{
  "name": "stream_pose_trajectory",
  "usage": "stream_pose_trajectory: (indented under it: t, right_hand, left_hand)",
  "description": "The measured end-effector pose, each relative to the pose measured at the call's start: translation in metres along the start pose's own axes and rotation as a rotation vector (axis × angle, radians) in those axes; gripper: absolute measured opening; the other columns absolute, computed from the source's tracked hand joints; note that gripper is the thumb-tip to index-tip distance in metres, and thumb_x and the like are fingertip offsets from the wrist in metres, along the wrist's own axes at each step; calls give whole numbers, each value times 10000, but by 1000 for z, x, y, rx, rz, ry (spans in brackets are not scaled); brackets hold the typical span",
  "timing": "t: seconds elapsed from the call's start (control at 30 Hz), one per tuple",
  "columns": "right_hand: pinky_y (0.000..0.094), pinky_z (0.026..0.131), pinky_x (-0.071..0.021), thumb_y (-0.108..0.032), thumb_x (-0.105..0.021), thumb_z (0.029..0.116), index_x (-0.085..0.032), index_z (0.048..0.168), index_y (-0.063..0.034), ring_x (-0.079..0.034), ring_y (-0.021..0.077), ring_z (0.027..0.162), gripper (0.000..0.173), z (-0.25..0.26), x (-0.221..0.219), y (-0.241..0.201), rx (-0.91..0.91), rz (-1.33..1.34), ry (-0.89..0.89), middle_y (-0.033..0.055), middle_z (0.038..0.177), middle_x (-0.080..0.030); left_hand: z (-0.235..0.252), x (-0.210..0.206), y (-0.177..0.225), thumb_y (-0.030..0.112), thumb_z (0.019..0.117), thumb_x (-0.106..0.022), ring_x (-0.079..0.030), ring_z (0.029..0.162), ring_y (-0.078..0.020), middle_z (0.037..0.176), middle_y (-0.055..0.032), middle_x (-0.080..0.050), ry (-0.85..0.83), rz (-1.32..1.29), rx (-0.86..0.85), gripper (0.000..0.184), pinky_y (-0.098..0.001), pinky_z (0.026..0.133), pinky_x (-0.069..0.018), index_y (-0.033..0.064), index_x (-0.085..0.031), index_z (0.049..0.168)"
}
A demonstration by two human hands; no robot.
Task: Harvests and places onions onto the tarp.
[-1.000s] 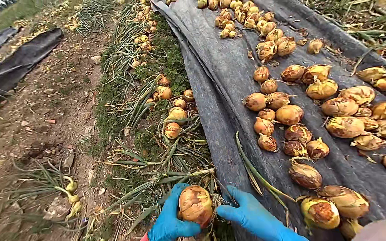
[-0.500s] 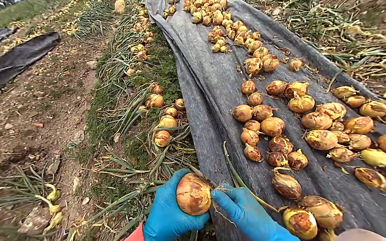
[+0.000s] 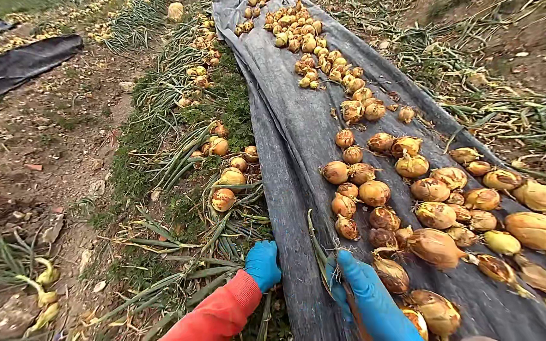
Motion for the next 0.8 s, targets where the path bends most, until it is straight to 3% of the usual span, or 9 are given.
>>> stream_pose_trajectory:
  t: [0.07, 0.2, 0.3, 0.37, 0.43, 0.47, 0.53, 0.67, 0.8]
  right_hand:
    - [216, 399, -402, -685, -459, 929, -607, 850, -178, -442, 36, 410, 534, 4, -7, 9, -55, -83, -26, -100, 548, -486]
    - [243, 486, -391, -551, -488, 984, -645, 864, -137, -428, 33, 480, 459, 4, -33, 23, -115, -219, -137, -97, 593, -470]
    - [271, 518, -403, -528, -500, 1001, -660, 907, -104, -425, 52, 502, 463, 3, -35, 31, -135, -271, -144, -79, 618, -462]
    - [275, 510, -410, -547, -480, 1002, -661, 935, -104, -427, 61, 491, 483, 3, -19, 33, -162, -267, -79, -75, 611, -460]
    - [277, 469, -417, -531, -445, 1042, -639, 937, -95, -428, 80, 460, 489, 8, -8, 37, -212, -247, -5, -55, 592, -447]
    - [278, 453, -417, -528, -434, 1056, -628, 936, -89, -430, 90, 447, 495, 11, -8, 41, -240, -236, 1, -45, 579, -441]
    - [277, 442, -422, -565, -455, 1039, -609, 954, -93, -442, 97, 449, 504, 17, -25, 45, -265, -231, -83, -38, 590, -448]
    - [219, 431, -409, -836, -546, 782, -567, 974, -150, -446, 39, 455, 713, 10, -71, 32, -165, -134, -295, -101, 608, -458]
    - [198, 427, -353, -830, -453, 870, -567, 754, -217, -390, 4, 435, 634, 7, -72, 24, -41, -48, -318, -127, 540, -430]
  left_hand:
    - [11, -7, 3, 111, 898, -681, -478, 1413, -389, 1508, -228, -505, 66, -71, 12, 687, -549, 1138, -426, -15, -434, 1527]
    - [13, 2, 6, 218, 1053, -538, -597, 1302, -386, 1370, -221, -639, 124, -174, 74, 470, -577, 1088, -454, 30, -517, 1483]
    - [10, 7, -26, 237, 1044, -529, -633, 1254, -373, 1289, -214, -680, 93, -177, 70, 377, -589, 1066, -473, 46, -628, 1354]
    - [-7, 9, -63, 191, 1067, -519, -681, 1032, -305, 1080, -199, -706, 159, -474, 74, 312, -493, 964, -524, -15, -676, 1240]
    - [-45, 13, -90, 85, 1064, -487, -559, 587, -116, 676, -16, -535, 278, -958, -18, 169, -290, 618, -530, -20, -618, 1061]
    - [-67, 18, -93, 45, 1048, -437, -593, 548, -93, 619, 38, -550, 301, -1178, -99, 167, -285, 616, -573, 0, -597, 1044]
    - [-104, 31, -83, 22, 1011, -402, -670, 566, -96, 625, 55, -650, 321, -1366, -233, 214, -289, 645, -620, 41, -612, 1051]
    - [-140, 39, -50, 59, 989, -475, -444, 528, 48, 669, 140, -531, 226, -1154, -333, 179, -148, 509, -390, 60, -635, 1071]
    - [-155, 44, -33, 359, 877, -781, -662, 781, 42, 874, 98, -723, 199, -988, -477, 351, -208, 729, -564, 46, -716, 1024]
Point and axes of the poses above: each hand's wrist, its own z-axis towards the middle knuckle, its own x-axis out of the back of the hand, y = z × x, the point moved 10 cm from there along z, towards the middle knuckle
